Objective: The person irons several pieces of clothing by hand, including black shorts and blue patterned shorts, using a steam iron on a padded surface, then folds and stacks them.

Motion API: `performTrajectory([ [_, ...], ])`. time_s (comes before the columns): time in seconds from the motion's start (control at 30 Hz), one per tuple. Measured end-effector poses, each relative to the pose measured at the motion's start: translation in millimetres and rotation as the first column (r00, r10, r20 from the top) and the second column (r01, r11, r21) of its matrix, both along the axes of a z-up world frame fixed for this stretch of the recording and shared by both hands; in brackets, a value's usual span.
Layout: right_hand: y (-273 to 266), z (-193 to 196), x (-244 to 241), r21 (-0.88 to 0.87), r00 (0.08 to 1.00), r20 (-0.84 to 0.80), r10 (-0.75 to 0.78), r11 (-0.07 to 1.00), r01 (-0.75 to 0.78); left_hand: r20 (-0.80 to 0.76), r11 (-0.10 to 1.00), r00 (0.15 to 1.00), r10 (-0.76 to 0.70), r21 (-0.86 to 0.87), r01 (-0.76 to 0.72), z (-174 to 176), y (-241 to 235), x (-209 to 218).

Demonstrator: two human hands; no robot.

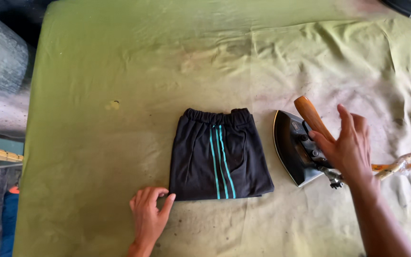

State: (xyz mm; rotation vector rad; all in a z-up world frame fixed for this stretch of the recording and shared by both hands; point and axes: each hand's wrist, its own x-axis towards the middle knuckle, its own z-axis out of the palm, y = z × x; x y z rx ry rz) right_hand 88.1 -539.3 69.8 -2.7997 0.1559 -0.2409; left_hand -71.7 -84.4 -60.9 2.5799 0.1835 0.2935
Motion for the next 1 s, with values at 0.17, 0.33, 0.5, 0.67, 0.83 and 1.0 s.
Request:
performTrajectory([
  [0.17,13,19,29,0.240,0.859,-0.511,0.016,0.963,0.125,0.081,0.997,0.994,0.076,-0.011,-0.076,-7,13,-4],
  [0.33,67,64,-2,0.289,0.807,-0.589,0.032,0.942,0.174,0.245,0.964,0.953,0.176,0.152,-0.217,-6,117,-34],
  [0.5,136,53,2,0.125,0.728,-0.542,0.420,0.897,-0.425,-0.021,0.806,0.819,0.573,0.195,-0.559,-37,200,-75],
  [0.67,242,8,15,0.046,0.636,-0.483,0.602,0.742,-0.668,-0.096,0.790,0.802,0.590,0.275,-0.548,-33,202,-73],
  [0.83,282,-3,3,0.144,0.617,-0.444,0.650,0.731,-0.667,-0.134,0.785,0.785,0.605,0.263,-0.561,-28,198,-66],
  [1.0,281,30,-65,0.215,0.339,-0.644,0.686,0.588,-0.780,-0.181,0.784,0.768,0.614,0.250,-0.568,-27,200,-72],
])
